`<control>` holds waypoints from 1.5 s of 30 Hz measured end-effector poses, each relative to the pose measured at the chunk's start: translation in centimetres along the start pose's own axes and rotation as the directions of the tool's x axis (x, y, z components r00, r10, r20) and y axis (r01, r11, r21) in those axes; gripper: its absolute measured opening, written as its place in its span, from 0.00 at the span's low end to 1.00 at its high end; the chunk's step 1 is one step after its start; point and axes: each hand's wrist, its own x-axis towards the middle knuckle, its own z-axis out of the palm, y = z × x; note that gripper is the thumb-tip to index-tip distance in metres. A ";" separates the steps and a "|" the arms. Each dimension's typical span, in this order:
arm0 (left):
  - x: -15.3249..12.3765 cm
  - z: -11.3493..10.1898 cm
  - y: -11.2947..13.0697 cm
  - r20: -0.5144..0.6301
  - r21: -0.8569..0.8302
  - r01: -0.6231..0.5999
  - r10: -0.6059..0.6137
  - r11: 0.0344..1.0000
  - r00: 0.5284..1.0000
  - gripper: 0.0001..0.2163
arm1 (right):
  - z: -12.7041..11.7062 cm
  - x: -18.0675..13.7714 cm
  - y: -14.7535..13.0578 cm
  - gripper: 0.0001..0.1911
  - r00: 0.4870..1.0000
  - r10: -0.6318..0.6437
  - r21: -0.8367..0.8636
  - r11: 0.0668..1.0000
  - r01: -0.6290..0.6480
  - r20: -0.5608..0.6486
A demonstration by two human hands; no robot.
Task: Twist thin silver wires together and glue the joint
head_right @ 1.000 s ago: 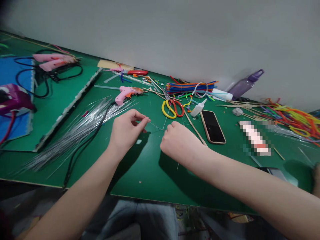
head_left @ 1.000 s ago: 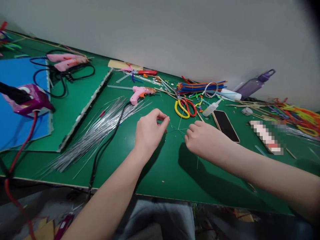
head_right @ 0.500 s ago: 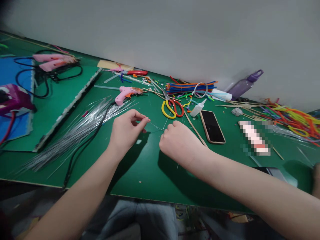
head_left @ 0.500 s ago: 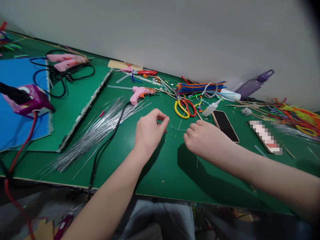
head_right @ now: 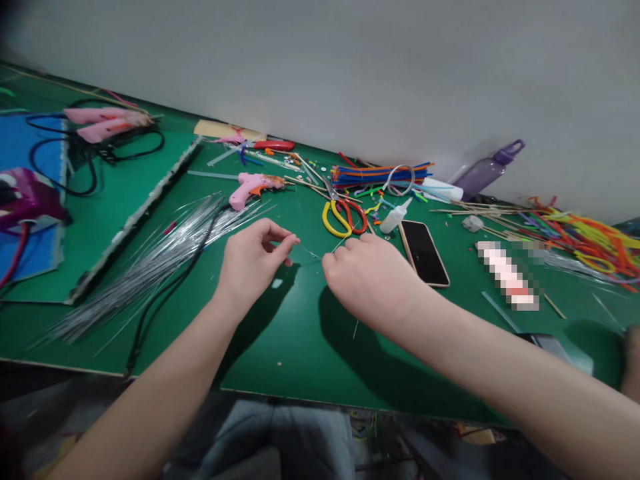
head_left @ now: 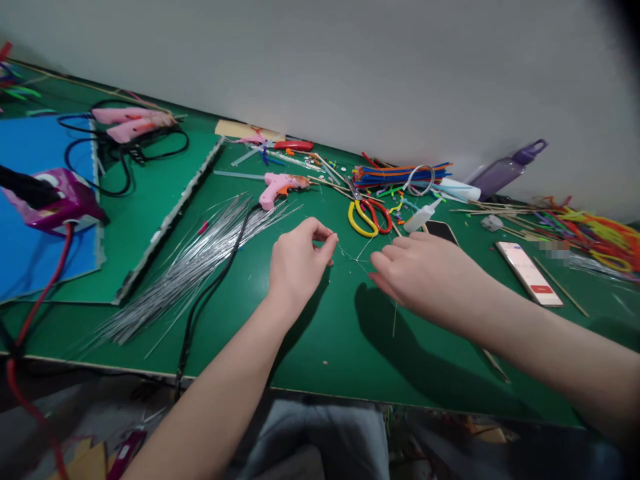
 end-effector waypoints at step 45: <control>-0.1 -0.2 0.7 0.006 0.048 0.033 -0.033 0.998 0.999 0.05 | 6.5 -5.7 -2.8 0.05 0.726 0.687 0.652 0.561 -0.510 -0.023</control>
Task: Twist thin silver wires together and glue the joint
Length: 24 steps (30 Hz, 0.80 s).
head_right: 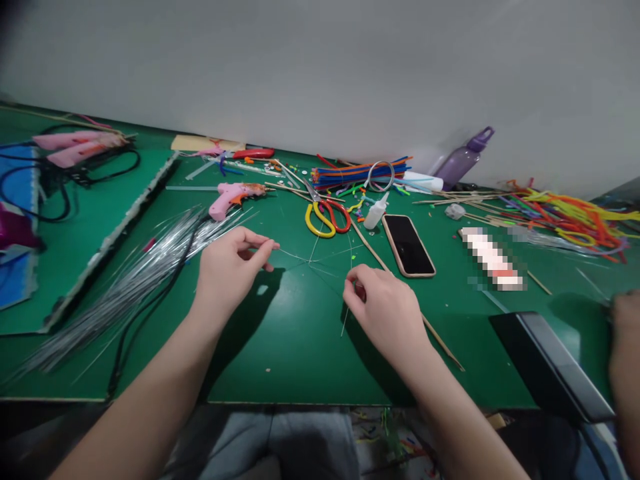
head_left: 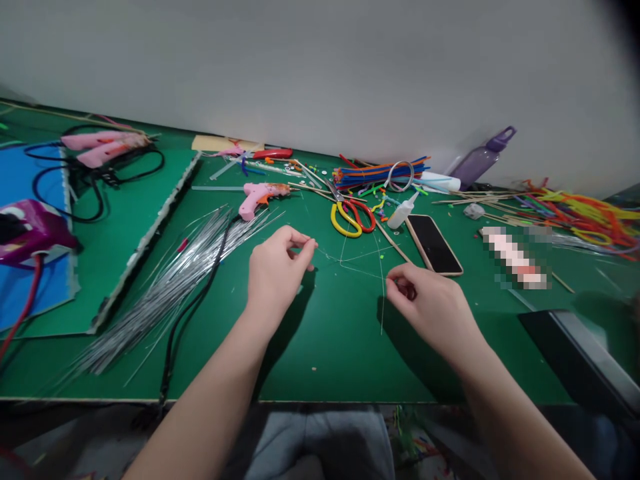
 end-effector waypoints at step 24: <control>0.0 0.2 -0.3 0.000 -0.017 0.001 -0.001 1.000 1.000 0.07 | 2.3 4.2 -2.4 0.08 0.972 -0.176 0.352 0.910 0.220 -0.154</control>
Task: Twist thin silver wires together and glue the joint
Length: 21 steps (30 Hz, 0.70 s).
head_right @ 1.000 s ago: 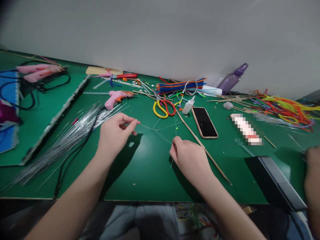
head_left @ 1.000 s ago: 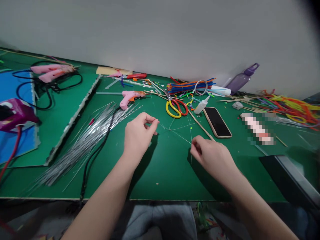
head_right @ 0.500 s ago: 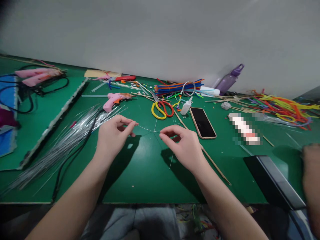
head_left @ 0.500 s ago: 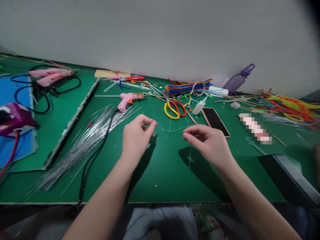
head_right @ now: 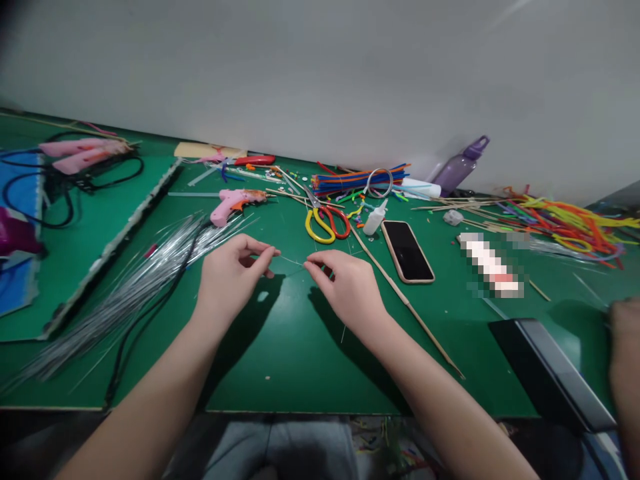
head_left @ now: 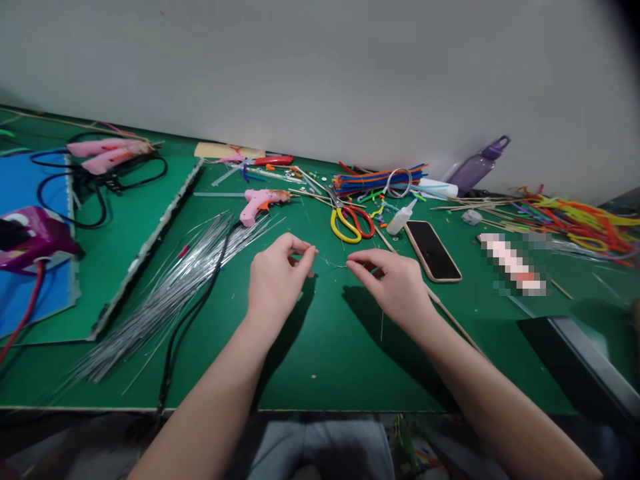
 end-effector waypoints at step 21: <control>0.0 0.0 -0.4 0.010 -0.031 0.000 0.001 1.000 1.000 0.08 | -1.1 4.5 -0.1 0.11 0.997 -0.058 -0.189 0.980 0.065 0.041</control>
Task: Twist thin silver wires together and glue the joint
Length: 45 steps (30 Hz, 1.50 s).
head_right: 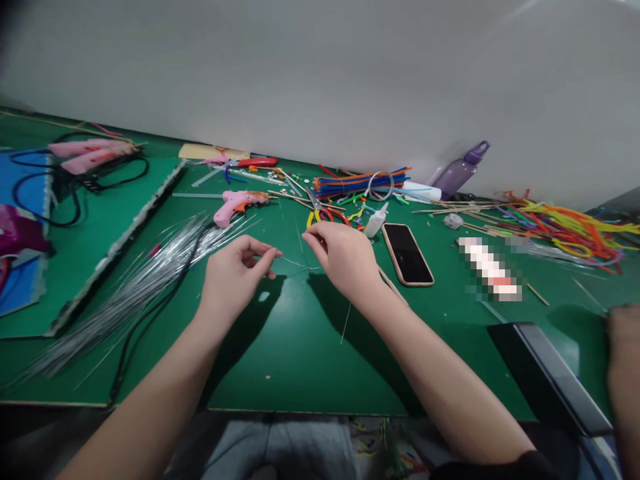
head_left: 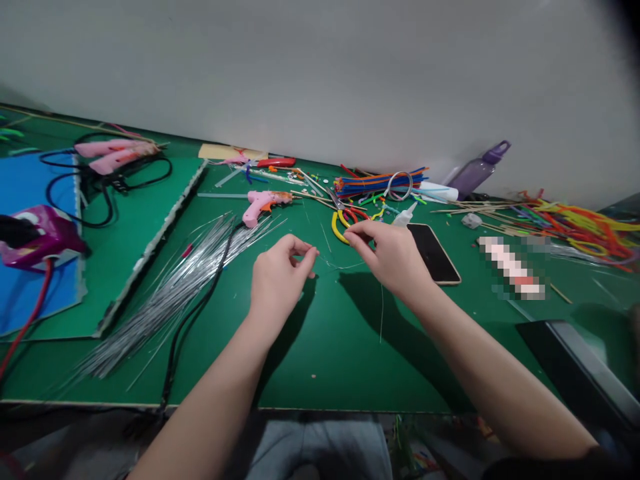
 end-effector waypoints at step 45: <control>-0.1 -0.2 0.5 -0.003 0.083 -0.034 0.035 0.996 0.999 0.07 | 2.0 4.2 2.2 0.12 0.978 0.107 -0.166 0.983 -0.077 0.180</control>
